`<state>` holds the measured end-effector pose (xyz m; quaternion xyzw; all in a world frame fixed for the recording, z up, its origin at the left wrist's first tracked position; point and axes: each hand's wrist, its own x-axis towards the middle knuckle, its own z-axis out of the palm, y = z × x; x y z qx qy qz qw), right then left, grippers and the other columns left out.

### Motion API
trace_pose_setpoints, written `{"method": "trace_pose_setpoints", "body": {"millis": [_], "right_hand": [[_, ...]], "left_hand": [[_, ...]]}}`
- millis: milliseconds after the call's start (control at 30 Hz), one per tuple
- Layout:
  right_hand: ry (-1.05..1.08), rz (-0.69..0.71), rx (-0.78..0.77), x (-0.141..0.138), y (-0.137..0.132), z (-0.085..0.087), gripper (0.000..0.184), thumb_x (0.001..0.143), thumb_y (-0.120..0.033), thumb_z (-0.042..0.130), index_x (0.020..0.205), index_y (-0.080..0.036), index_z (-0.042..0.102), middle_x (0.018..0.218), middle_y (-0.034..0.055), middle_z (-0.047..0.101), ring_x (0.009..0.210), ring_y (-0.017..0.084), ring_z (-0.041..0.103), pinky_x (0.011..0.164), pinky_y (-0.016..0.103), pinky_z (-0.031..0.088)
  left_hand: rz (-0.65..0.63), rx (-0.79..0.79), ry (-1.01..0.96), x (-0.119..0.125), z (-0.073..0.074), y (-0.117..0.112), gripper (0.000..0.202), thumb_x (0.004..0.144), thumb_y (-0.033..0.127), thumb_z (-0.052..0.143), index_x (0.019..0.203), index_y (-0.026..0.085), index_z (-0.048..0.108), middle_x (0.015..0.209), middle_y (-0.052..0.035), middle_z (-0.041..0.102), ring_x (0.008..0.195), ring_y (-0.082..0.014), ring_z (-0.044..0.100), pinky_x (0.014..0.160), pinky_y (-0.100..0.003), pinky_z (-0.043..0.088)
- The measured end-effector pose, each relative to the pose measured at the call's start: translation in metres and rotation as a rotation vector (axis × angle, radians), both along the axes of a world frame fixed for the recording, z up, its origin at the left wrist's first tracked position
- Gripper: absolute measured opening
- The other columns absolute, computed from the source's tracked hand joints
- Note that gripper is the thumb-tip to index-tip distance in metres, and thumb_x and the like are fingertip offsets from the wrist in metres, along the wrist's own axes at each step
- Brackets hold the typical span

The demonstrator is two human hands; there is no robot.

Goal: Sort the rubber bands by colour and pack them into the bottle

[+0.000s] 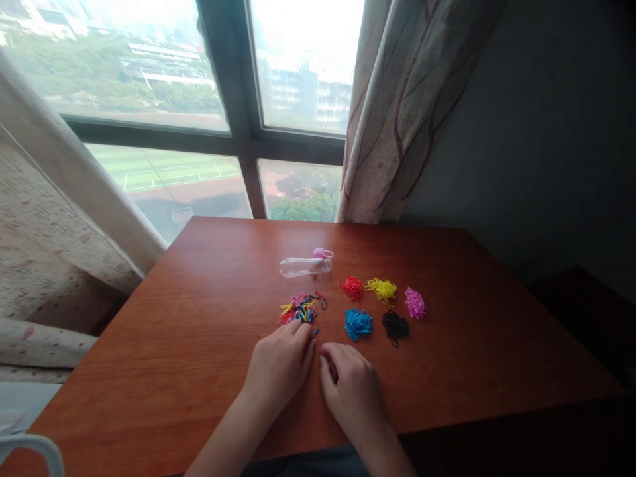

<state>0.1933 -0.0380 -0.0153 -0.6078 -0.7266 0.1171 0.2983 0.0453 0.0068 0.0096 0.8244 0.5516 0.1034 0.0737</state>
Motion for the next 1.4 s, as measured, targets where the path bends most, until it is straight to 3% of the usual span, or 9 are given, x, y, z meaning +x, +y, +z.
{"method": "trace_pose_setpoints", "body": {"millis": [233, 367, 467, 667, 767, 967, 1100, 1267, 1400], "right_hand": [[0.022, 0.021, -0.043, 0.001, -0.002, 0.001, 0.016, 0.087, -0.010, 0.049, 0.080, -0.023, 0.056, 0.076, 0.0006, 0.065, 0.074, 0.018, 0.059, 0.064, 0.028, 0.032], [0.016, -0.002, -0.039, 0.001, -0.001, -0.002, 0.015, 0.084, -0.009, 0.050, 0.078, -0.021, 0.055, 0.075, 0.0008, 0.064, 0.072, 0.017, 0.059, 0.063, 0.028, 0.030], [-0.007, -0.021, -0.029, 0.001, -0.002, -0.005, 0.015, 0.082, -0.008, 0.051, 0.077, -0.021, 0.056, 0.074, 0.0010, 0.064, 0.071, 0.017, 0.060, 0.063, 0.028, 0.029], [-0.021, -0.032, -0.028, 0.002, -0.003, -0.010, 0.015, 0.082, -0.008, 0.051, 0.076, -0.020, 0.058, 0.073, 0.0016, 0.063, 0.070, 0.017, 0.058, 0.063, 0.028, 0.028], [0.033, -0.009, -0.018, 0.003, -0.003, -0.007, 0.016, 0.085, -0.010, 0.049, 0.077, -0.020, 0.058, 0.074, 0.0017, 0.063, 0.072, 0.018, 0.058, 0.064, 0.028, 0.029], [0.081, 0.031, -0.071, 0.001, -0.002, 0.001, 0.017, 0.089, -0.012, 0.047, 0.083, -0.022, 0.059, 0.077, 0.0005, 0.064, 0.074, 0.018, 0.057, 0.067, 0.028, 0.030], [0.061, 0.024, -0.079, 0.000, -0.002, 0.002, 0.016, 0.089, -0.012, 0.048, 0.084, -0.023, 0.059, 0.075, -0.0002, 0.063, 0.073, 0.017, 0.057, 0.067, 0.028, 0.031], [0.046, 0.017, -0.071, 0.000, -0.002, 0.001, 0.015, 0.089, -0.012, 0.049, 0.083, -0.023, 0.059, 0.075, -0.0009, 0.062, 0.072, 0.017, 0.057, 0.067, 0.028, 0.031], [0.028, 0.007, -0.085, 0.000, -0.002, 0.002, 0.015, 0.089, -0.013, 0.050, 0.083, -0.023, 0.058, 0.075, -0.0017, 0.063, 0.073, 0.016, 0.057, 0.067, 0.028, 0.031]], "left_hand": [[-0.033, 0.004, -0.065, 0.004, 0.008, 0.008, 0.014, 0.094, 0.025, 0.047, 0.087, 0.024, 0.060, 0.088, -0.0019, 0.068, 0.076, -0.0193, 0.065, 0.059, -0.027, 0.040], [-0.130, -0.036, -0.206, 0.023, 0.021, 0.024, 0.012, 0.092, 0.024, 0.050, 0.086, 0.023, 0.061, 0.090, -0.0007, 0.068, 0.078, -0.0160, 0.065, 0.063, -0.025, 0.043], [-0.195, -0.068, -0.203, 0.043, 0.030, 0.038, 0.011, 0.089, 0.023, 0.053, 0.087, 0.022, 0.063, 0.088, -0.0013, 0.068, 0.079, -0.0164, 0.065, 0.065, -0.025, 0.044], [-0.247, -0.096, -0.160, 0.060, 0.031, 0.050, 0.010, 0.085, 0.027, 0.058, 0.090, 0.022, 0.066, 0.090, -0.0020, 0.070, 0.078, -0.0187, 0.066, 0.064, -0.026, 0.045], [-0.223, -0.094, -0.174, 0.045, 0.026, 0.046, 0.013, 0.090, 0.028, 0.053, 0.091, 0.023, 0.065, 0.089, -0.0013, 0.069, 0.078, -0.0174, 0.066, 0.065, -0.026, 0.045], [-0.122, -0.057, -0.313, -0.011, 0.012, 0.031, 0.015, 0.092, 0.021, 0.049, 0.094, 0.023, 0.064, 0.098, -0.0016, 0.069, 0.082, -0.0152, 0.065, 0.071, -0.024, 0.045], [-0.059, -0.028, -0.327, -0.040, 0.008, 0.019, 0.016, 0.093, 0.026, 0.049, 0.094, 0.023, 0.065, 0.086, -0.0010, 0.067, 0.074, -0.0142, 0.062, 0.065, -0.023, 0.043], [0.001, -0.006, -0.298, -0.059, 0.001, 0.007, 0.019, 0.094, 0.031, 0.048, 0.095, 0.023, 0.065, 0.082, 0.0003, 0.066, 0.067, -0.0130, 0.061, 0.061, -0.023, 0.043], [0.028, -0.017, -0.244, -0.064, -0.006, 0.002, 0.020, 0.095, 0.033, 0.047, 0.094, 0.025, 0.065, 0.086, 0.0006, 0.067, 0.074, -0.0149, 0.064, 0.064, -0.024, 0.044]]}}
